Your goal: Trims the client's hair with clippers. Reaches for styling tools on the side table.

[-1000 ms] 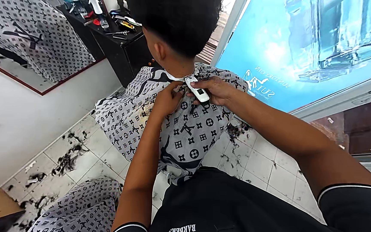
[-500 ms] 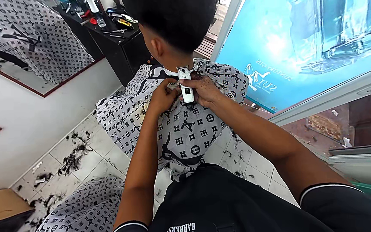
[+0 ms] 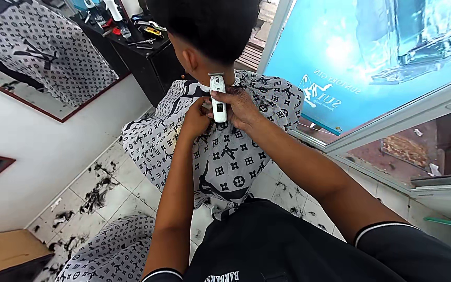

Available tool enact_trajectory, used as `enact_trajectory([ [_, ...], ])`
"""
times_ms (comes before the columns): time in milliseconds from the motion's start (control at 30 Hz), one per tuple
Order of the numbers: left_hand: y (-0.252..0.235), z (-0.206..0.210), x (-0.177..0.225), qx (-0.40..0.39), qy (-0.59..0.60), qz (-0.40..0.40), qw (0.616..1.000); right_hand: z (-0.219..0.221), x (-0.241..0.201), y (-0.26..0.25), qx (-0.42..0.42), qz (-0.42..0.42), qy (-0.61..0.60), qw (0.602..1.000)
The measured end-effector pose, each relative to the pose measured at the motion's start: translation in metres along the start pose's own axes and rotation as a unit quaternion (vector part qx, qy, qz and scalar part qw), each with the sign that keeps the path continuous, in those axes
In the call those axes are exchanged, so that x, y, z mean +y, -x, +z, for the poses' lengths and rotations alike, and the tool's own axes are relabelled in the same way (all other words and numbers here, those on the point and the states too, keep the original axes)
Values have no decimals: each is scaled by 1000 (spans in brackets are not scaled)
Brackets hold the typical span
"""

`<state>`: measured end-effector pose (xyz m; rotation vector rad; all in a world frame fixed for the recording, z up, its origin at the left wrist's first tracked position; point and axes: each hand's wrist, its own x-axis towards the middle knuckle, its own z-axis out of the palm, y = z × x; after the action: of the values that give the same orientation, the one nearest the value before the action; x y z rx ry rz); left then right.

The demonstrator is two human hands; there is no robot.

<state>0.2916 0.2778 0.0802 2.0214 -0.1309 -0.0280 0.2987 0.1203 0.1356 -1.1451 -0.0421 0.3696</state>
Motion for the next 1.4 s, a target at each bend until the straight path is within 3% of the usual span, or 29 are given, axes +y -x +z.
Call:
enact_trajectory([
  [67, 0, 0, 1, 0, 0, -1, 1000, -4, 1, -1, -6, 16, -17, 1000],
  [200, 0, 1, 0, 3, 2, -9, 1000, -9, 1, -1, -26, -31, -23, 999],
  [333, 0, 2, 1, 9, 2, 2, 1000, -13, 0, -2, -22, 19, -48, 998],
  [467, -1, 2, 2, 12, 0, -11, 1000, -13, 2, 1, -53, -59, -40, 996],
  [767, 2, 2, 4, 21, -21, -13, 999, -52, -17, 6, -16, 92, 8, 996],
  [1067, -11, 12, 25, 52, -175, 66, 981, -86, -39, -9, -104, 61, 76, 990],
  [1133, -12, 15, 25, 42, -193, 56, 979, -96, -45, -14, -131, 61, 100, 984],
  [1233, -10, 19, 30, 38, -222, 36, 974, -112, -57, -27, -145, 127, 111, 975],
  [1400, -4, 31, 47, 59, -241, -16, 969, -133, -66, -49, -253, 114, 87, 957],
])
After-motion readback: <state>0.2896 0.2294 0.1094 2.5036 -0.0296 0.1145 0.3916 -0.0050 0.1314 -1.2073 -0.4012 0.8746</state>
